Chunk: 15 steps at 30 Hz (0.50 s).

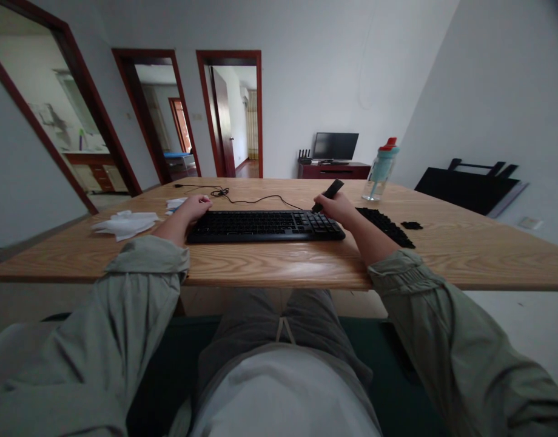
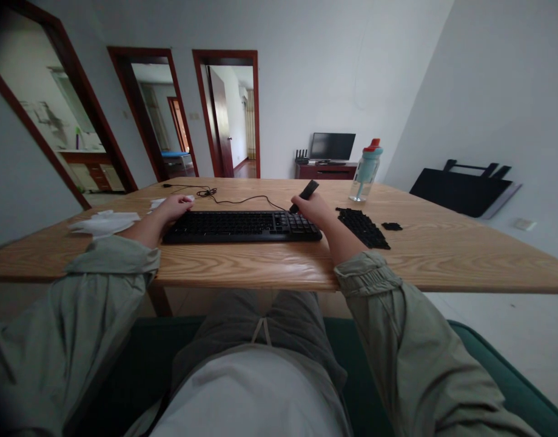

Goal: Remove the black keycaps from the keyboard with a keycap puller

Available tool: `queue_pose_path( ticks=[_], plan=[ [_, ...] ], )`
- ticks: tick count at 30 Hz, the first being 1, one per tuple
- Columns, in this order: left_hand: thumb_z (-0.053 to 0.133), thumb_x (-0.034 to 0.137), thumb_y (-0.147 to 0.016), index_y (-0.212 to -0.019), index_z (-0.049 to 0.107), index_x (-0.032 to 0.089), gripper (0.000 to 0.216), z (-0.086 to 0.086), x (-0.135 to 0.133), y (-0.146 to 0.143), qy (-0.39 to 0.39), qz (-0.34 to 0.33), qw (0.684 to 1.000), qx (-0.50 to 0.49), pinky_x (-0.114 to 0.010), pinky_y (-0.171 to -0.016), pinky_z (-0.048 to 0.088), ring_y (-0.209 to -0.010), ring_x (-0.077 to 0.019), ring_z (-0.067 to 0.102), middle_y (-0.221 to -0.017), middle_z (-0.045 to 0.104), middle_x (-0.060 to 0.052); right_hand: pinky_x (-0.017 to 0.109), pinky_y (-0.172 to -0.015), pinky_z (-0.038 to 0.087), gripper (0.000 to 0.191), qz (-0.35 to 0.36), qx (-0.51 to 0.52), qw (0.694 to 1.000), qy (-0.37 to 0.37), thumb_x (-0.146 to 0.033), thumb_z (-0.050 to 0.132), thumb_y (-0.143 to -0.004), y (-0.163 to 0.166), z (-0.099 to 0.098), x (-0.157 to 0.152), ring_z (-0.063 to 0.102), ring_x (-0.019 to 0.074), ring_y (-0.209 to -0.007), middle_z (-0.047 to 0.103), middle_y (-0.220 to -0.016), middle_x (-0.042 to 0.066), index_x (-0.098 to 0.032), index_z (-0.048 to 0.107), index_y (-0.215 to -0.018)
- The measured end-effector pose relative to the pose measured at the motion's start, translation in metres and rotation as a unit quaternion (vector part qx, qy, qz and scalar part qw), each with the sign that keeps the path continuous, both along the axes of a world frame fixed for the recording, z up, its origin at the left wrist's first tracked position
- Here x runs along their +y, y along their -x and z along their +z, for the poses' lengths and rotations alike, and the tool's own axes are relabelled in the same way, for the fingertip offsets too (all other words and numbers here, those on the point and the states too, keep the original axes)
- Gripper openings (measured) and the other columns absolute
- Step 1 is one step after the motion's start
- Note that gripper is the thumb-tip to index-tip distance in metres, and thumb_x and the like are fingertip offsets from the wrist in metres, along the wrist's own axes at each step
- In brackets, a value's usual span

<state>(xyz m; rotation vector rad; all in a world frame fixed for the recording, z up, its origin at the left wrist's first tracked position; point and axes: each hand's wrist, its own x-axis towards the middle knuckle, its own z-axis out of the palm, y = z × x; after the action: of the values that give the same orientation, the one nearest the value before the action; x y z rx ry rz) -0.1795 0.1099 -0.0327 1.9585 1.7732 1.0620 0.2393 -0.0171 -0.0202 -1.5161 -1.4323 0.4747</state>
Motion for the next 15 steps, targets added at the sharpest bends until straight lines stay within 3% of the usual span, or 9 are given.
queue_pose_path(
  ticks=[5, 10, 15],
  plan=[
    [0.061, 0.033, -0.068, -0.072, 0.062, 0.018, 0.015, -0.002, 0.005, 0.003, 0.003, -0.003, 1.0, 0.011, -0.027, -0.063, 0.038, -0.068, -0.0188, 0.053, -0.067, 0.061, -0.001, 0.025, -0.038, 0.032, 0.029, 0.012, 0.027, 0.991, 0.131, -0.041, 0.063, -0.082, 0.0, 0.009, -0.009, 0.042, 0.0111, -0.041, 0.053, -0.049, 0.002, -0.019, 0.054, -0.064],
    [0.06, 0.031, -0.069, -0.075, 0.063, 0.018, 0.014, -0.002, 0.008, 0.005, 0.006, -0.019, 1.0, 0.021, -0.028, -0.064, 0.04, -0.068, -0.0193, 0.055, -0.071, 0.063, -0.002, 0.022, -0.036, 0.03, 0.028, 0.092, 0.077, 0.989, 0.086, -0.043, 0.069, -0.082, -0.001, 0.015, -0.017, 0.047, 0.0094, -0.042, 0.064, -0.061, 0.005, -0.017, 0.06, -0.075],
    [0.06, 0.031, -0.067, -0.074, 0.061, 0.017, 0.016, 0.003, -0.001, -0.002, 0.009, -0.019, 1.0, 0.02, -0.03, -0.067, 0.043, -0.069, -0.0208, 0.056, -0.069, 0.062, -0.003, 0.02, -0.037, 0.034, 0.028, 0.106, 0.149, 0.982, 0.053, -0.038, 0.069, -0.085, -0.006, 0.017, -0.02, 0.052, 0.0073, -0.046, 0.073, -0.089, 0.011, -0.015, 0.066, -0.099]
  ],
)
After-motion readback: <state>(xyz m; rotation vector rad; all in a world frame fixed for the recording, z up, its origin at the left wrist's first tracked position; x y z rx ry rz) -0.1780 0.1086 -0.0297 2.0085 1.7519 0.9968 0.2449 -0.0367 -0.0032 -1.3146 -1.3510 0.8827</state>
